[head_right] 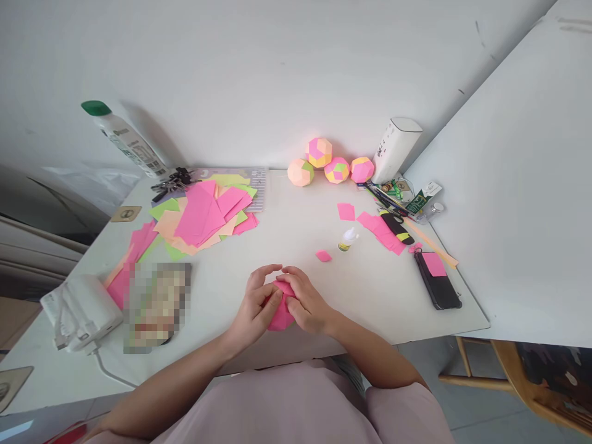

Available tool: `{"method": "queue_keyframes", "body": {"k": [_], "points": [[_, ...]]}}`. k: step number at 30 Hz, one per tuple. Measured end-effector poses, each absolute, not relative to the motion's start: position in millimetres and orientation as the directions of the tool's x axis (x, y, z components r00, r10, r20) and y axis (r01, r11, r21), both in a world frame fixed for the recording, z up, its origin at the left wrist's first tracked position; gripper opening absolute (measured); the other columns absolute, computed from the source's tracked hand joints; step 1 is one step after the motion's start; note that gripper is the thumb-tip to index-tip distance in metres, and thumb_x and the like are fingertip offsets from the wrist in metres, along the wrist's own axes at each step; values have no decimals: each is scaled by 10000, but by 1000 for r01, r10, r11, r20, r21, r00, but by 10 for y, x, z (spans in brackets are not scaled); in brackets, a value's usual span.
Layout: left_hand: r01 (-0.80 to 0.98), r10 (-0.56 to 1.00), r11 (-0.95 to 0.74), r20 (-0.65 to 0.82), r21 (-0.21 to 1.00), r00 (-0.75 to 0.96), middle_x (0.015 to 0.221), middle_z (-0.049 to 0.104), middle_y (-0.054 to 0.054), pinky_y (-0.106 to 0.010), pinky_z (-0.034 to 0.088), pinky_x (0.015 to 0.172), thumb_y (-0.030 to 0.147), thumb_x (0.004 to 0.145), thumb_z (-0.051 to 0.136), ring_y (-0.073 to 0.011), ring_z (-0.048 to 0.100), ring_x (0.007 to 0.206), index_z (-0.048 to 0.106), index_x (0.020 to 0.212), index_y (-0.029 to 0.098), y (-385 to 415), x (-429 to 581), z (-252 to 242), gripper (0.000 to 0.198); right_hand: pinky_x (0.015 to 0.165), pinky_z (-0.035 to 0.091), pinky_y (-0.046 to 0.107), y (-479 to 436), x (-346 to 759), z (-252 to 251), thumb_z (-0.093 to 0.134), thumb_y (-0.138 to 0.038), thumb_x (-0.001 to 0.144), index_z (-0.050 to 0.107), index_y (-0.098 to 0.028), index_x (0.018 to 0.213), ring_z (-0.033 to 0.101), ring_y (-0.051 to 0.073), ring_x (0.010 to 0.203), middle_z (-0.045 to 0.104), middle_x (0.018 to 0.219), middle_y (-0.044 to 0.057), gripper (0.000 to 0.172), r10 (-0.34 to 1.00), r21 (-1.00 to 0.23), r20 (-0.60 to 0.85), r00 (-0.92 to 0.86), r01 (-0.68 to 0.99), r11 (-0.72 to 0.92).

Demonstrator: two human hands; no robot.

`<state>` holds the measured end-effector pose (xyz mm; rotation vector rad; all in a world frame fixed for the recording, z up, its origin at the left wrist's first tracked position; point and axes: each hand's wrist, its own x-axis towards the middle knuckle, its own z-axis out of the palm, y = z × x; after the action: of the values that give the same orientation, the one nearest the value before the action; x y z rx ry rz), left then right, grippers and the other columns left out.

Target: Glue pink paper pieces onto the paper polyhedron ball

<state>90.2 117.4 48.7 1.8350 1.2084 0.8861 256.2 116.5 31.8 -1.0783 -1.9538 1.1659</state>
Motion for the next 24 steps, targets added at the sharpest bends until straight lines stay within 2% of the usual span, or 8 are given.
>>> {"method": "queue_keyframes", "body": {"k": [6,10,17,24], "points": [[327,945,-195,88,925,315,1260,505,-75,-474,419,990,325,921,428,-266,415,1237,511,589,187,1201,895,494,369,1090,302,532,1202,2548,386,396,-173,831,363,-200,1295,277,274,1347,325,1405,132,466,871,-837,216,-442,376,398],[288,935,-167,59,943,350,1297,479,-85,-462,443,966,386,900,479,-270,427,1226,547,625,189,1224,898,454,345,1095,286,546,1231,2573,378,445,-219,823,325,-212,1315,276,294,1344,309,1410,139,506,865,-799,275,-420,401,449],[201,958,-97,37,975,284,1332,444,-100,-422,422,1001,407,898,489,-267,352,1320,528,622,186,1261,903,383,356,1095,304,510,1258,2623,350,475,-263,857,272,-213,1338,282,277,1349,314,1402,146,524,888,-871,238,-392,319,374],[201,969,-63,12,978,247,1304,440,-110,-422,428,995,413,912,443,-262,377,1299,503,622,185,1283,921,347,374,1124,259,503,1254,2624,331,524,-251,820,284,-228,1338,200,269,1389,263,1436,135,571,893,-855,202,-402,372,361]]}}
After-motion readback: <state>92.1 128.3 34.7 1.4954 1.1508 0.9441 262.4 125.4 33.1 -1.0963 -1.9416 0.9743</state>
